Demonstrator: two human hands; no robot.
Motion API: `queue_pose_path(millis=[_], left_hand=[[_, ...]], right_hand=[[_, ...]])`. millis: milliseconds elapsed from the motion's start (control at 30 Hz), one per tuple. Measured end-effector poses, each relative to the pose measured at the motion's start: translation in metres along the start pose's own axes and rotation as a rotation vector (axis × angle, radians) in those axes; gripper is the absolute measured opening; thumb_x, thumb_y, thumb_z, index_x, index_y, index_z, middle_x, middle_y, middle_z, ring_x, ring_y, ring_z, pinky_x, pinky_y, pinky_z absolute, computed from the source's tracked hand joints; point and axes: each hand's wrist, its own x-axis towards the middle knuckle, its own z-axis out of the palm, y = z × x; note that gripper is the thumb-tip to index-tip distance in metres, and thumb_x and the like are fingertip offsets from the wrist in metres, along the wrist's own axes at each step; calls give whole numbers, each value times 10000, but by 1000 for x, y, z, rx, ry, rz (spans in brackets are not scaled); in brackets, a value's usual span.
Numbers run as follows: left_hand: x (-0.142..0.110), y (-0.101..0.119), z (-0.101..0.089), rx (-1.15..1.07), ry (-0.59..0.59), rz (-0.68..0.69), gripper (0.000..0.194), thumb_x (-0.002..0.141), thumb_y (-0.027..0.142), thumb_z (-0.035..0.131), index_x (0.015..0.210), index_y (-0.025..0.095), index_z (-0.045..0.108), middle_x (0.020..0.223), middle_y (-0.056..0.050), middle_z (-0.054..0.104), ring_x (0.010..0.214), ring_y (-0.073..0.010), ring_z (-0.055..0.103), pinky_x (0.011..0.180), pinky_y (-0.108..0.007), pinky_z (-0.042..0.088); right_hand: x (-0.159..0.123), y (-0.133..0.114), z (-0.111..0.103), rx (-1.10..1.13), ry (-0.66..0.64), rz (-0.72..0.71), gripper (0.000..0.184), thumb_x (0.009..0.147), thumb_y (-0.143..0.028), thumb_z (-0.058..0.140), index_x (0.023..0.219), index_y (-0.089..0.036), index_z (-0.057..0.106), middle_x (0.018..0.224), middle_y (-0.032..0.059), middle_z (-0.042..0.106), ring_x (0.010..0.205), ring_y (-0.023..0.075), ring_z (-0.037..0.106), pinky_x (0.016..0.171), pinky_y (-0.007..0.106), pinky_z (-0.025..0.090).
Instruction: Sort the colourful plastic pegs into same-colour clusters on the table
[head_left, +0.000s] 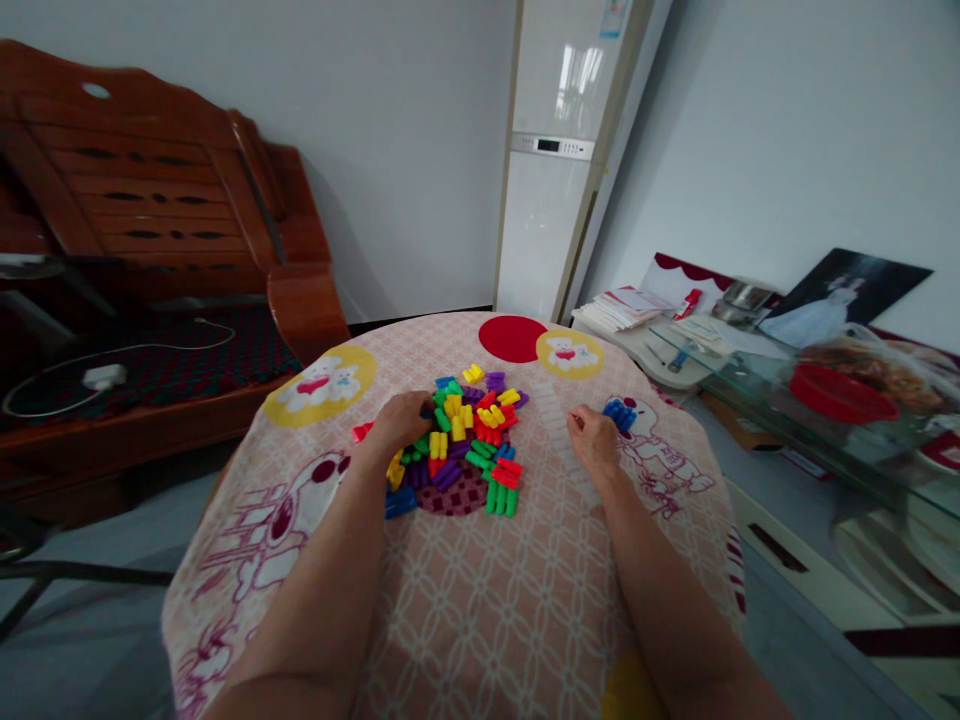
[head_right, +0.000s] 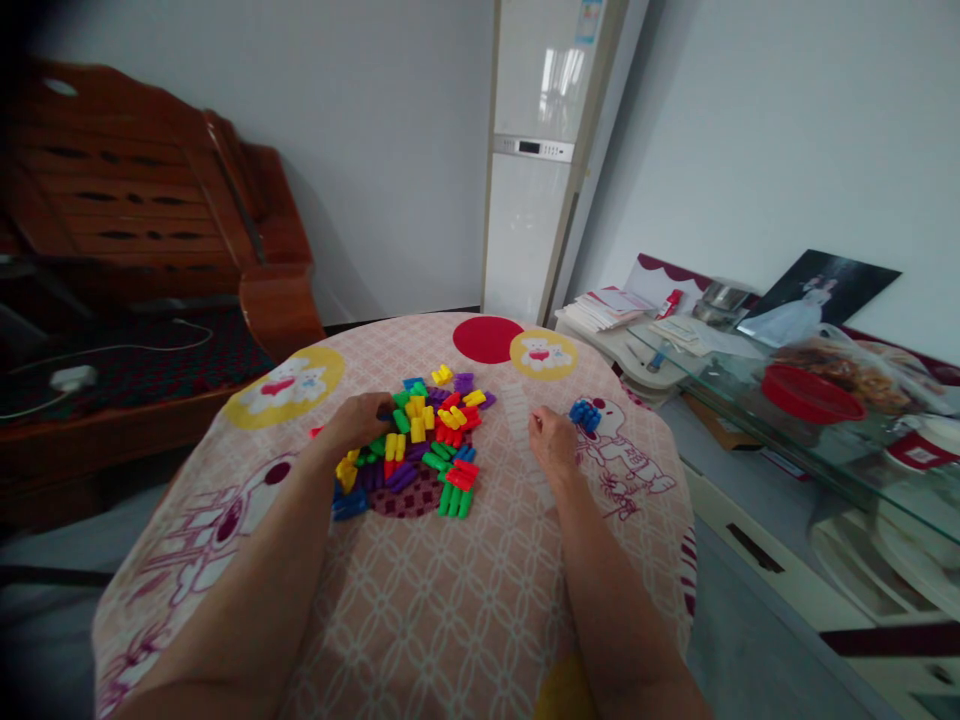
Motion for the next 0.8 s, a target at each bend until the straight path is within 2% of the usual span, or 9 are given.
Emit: queue_pose_path(millis=[100,167,267,367,467,567,700,800], left_hand=[[4,8,2,-313,96,13,224,690,315,622,861,187,691,833,-40,734,786,-197,667,702,-269,500],[4,17,3,-563,116,20,265,702,365,620,871,172,686,776,-33,721,718,-183,657,659,-277,515],[1,39,6,-902,28,52,342,707,399,632,933,146,677,794,-41,718,692,-171,657,628,-286,539],[-3,67,13,-1086,-41,98,375,703,381,662,985,133,662,840,-53,721,738,-179,676,673,-314,567],[-7,90,25,-1123,-32,155,349,712,348,669,989,136,655,864,-59,720,744,-185,684,681,-323,576],[-9,103,36,-1075,-10,179,311,721,330,665,972,147,649,840,-53,710,681,-177,675,607,-301,567],[-12,108,43,-995,14,211,260,719,320,663,920,156,642,780,-44,706,667,-185,677,590,-298,560],[-13,108,37,-926,-15,226,215,734,328,645,869,162,655,726,-43,708,653,-189,678,591,-296,554]], right_hand=[[0,-2,-1,63,0,10,260,850,-304,487,780,-186,707,711,69,712,643,171,611,616,249,387],[-1,-6,-2,139,2,11,262,843,-318,493,772,-182,706,691,59,700,630,163,601,613,244,393],[-3,-20,-5,324,-36,7,275,834,-365,514,755,-175,698,645,33,668,595,148,577,593,236,404],[-7,-38,-10,556,-150,-3,311,834,-435,533,756,-176,687,607,5,630,561,136,552,543,224,407],[-11,-54,-14,748,-282,-17,314,816,-476,578,784,-182,685,585,-13,605,534,124,533,496,212,396],[-14,-64,-15,878,-381,-9,285,788,-460,617,729,-184,657,562,-22,592,493,108,512,462,203,382],[-13,-65,-13,1009,-330,111,264,762,-439,634,802,-178,636,625,-5,646,521,125,583,448,199,410],[-6,-52,-14,1021,-262,188,337,751,-465,628,908,-167,630,674,16,677,538,149,619,426,207,423]])
